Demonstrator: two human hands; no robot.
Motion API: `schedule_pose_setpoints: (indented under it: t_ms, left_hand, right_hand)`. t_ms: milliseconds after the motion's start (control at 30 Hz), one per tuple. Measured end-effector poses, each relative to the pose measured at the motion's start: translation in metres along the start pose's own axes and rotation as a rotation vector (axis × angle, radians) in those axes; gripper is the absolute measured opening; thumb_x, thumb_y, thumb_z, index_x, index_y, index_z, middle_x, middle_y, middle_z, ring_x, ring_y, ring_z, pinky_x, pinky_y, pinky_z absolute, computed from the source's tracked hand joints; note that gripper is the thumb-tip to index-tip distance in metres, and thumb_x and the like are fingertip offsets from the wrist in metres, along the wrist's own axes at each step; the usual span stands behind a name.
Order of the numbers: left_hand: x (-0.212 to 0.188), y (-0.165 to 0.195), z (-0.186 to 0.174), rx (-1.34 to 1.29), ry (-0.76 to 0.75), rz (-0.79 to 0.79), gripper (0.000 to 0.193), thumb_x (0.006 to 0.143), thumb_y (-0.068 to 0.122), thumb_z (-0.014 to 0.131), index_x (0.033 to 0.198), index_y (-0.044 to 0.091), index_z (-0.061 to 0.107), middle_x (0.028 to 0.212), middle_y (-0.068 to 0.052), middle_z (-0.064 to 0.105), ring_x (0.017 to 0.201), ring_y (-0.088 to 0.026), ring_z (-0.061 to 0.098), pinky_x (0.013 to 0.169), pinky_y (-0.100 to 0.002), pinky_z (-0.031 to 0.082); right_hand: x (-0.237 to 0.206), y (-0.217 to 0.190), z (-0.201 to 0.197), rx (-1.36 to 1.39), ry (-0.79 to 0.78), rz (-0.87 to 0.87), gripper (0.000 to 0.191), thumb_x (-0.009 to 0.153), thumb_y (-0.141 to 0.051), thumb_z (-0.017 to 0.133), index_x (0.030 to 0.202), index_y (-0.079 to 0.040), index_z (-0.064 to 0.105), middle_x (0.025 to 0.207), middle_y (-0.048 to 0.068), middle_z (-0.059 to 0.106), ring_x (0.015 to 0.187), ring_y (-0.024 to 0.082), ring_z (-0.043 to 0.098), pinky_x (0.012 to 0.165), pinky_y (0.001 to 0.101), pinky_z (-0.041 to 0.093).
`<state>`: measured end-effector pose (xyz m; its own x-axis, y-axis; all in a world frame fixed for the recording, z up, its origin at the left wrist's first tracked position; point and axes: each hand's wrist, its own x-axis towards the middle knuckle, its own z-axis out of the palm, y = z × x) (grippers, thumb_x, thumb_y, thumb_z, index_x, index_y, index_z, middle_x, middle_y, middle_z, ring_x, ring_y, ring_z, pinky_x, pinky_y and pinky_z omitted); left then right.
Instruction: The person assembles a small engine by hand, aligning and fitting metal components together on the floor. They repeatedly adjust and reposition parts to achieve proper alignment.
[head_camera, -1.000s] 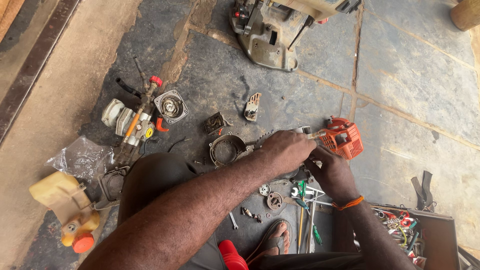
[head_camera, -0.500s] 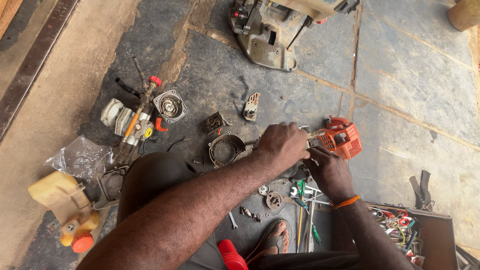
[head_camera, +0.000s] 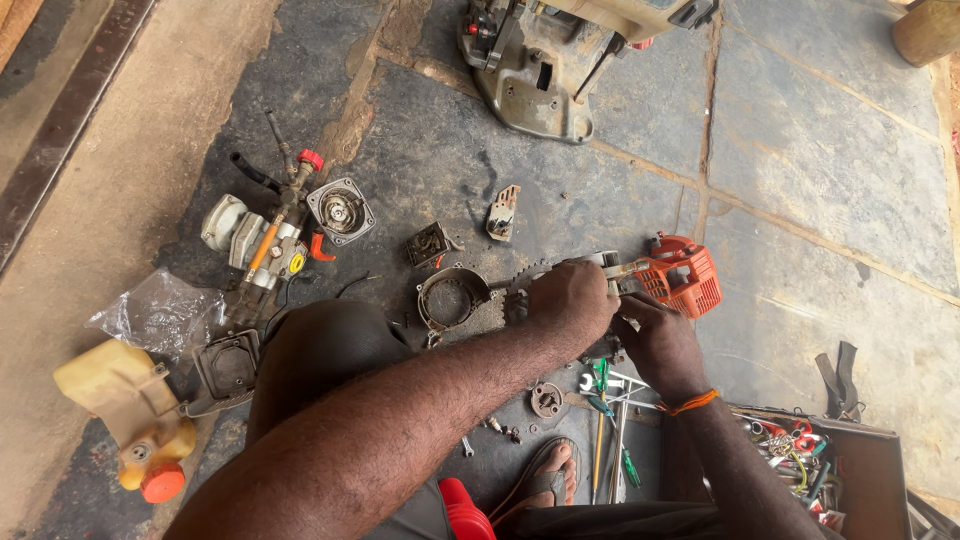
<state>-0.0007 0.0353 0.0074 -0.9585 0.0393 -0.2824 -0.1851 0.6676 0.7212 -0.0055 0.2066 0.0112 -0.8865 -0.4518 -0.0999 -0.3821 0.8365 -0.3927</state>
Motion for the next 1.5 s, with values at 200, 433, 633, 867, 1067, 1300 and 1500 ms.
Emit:
schedule_pose_setpoints:
  t_ms: [200, 433, 633, 867, 1067, 1300, 1500]
  left_hand:
    - [0.007, 0.007, 0.002, 0.371, -0.09, 0.223, 0.017, 0.1, 0.018, 0.068, 0.106, 0.002, 0.07, 0.098, -0.014, 0.07, 0.089, -0.021, 0.072, 0.072, -0.037, 0.067]
    - [0.008, 0.003, 0.002, 0.551, 0.007, 0.493, 0.014, 0.095, 0.016, 0.07, 0.1, 0.004, 0.074, 0.1, -0.012, 0.07, 0.093, -0.023, 0.072, 0.077, -0.04, 0.064]
    - [0.016, -0.001, 0.002, 0.725, 0.048, 0.695, 0.018, 0.095, 0.021, 0.072, 0.098, 0.004, 0.075, 0.097, -0.011, 0.07, 0.091, -0.02, 0.072, 0.075, -0.036, 0.066]
    - [0.004, -0.017, -0.025, 0.492, -0.061, 0.552, 0.062, 0.086, 0.056, 0.075, 0.113, 0.001, 0.067, 0.104, -0.015, 0.067, 0.093, -0.024, 0.071, 0.075, -0.039, 0.066]
    - [-0.01, -0.02, -0.026, 0.63, -0.239, 0.149, 0.119, 0.073, 0.084, 0.071, 0.143, -0.007, 0.037, 0.127, -0.026, 0.057, 0.105, -0.037, 0.067, 0.086, -0.052, 0.062]
    - [-0.008, -0.034, 0.003, 0.721, -0.386, 0.01, 0.134, 0.073, 0.086, 0.071, 0.151, -0.012, 0.023, 0.131, -0.036, 0.059, 0.108, -0.043, 0.071, 0.089, -0.054, 0.062]
    - [-0.002, -0.034, 0.01, 0.678, -0.388, -0.002, 0.137, 0.07, 0.084, 0.077, 0.149, -0.014, 0.024, 0.128, -0.034, 0.061, 0.108, -0.043, 0.069, 0.086, -0.051, 0.064]
  right_hand:
    - [0.001, 0.006, -0.003, 0.028, -0.014, 0.001, 0.023, 0.089, -0.009, 0.071, 0.112, -0.011, 0.077, 0.11, 0.007, 0.077, 0.086, 0.028, 0.076, 0.077, 0.04, 0.059]
    - [-0.001, 0.01, -0.009, 0.103, -0.065, 0.181, 0.025, 0.094, -0.01, 0.07, 0.119, -0.012, 0.073, 0.103, 0.009, 0.081, 0.085, 0.021, 0.079, 0.078, 0.0369, 0.061]
    - [0.0, -0.002, -0.027, 0.207, 0.067, -0.016, 0.038, 0.09, -0.009, 0.072, 0.127, -0.007, 0.067, 0.111, 0.008, 0.077, 0.104, 0.021, 0.076, 0.087, 0.0363, 0.061]
    - [-0.01, -0.036, -0.05, -0.142, 0.091, -0.124, 0.045, 0.09, -0.024, 0.073, 0.133, -0.012, 0.064, 0.113, 0.007, 0.075, 0.1, 0.025, 0.075, 0.081, 0.04, 0.061]
    - [-0.006, -0.043, -0.045, -0.41, 0.086, -0.288, 0.042, 0.094, -0.036, 0.067, 0.133, -0.02, 0.066, 0.121, 0.005, 0.073, 0.089, 0.024, 0.077, 0.075, 0.0393, 0.064]
    - [-0.001, -0.035, -0.047, -0.543, 0.078, -0.336, 0.041, 0.093, -0.043, 0.064, 0.126, -0.018, 0.069, 0.118, 0.005, 0.071, 0.086, 0.024, 0.075, 0.076, 0.0405, 0.063]
    - [0.001, -0.03, -0.041, -0.597, 0.039, -0.322, 0.039, 0.095, -0.044, 0.063, 0.12, -0.015, 0.071, 0.106, 0.003, 0.073, 0.085, 0.022, 0.074, 0.08, 0.0406, 0.062]
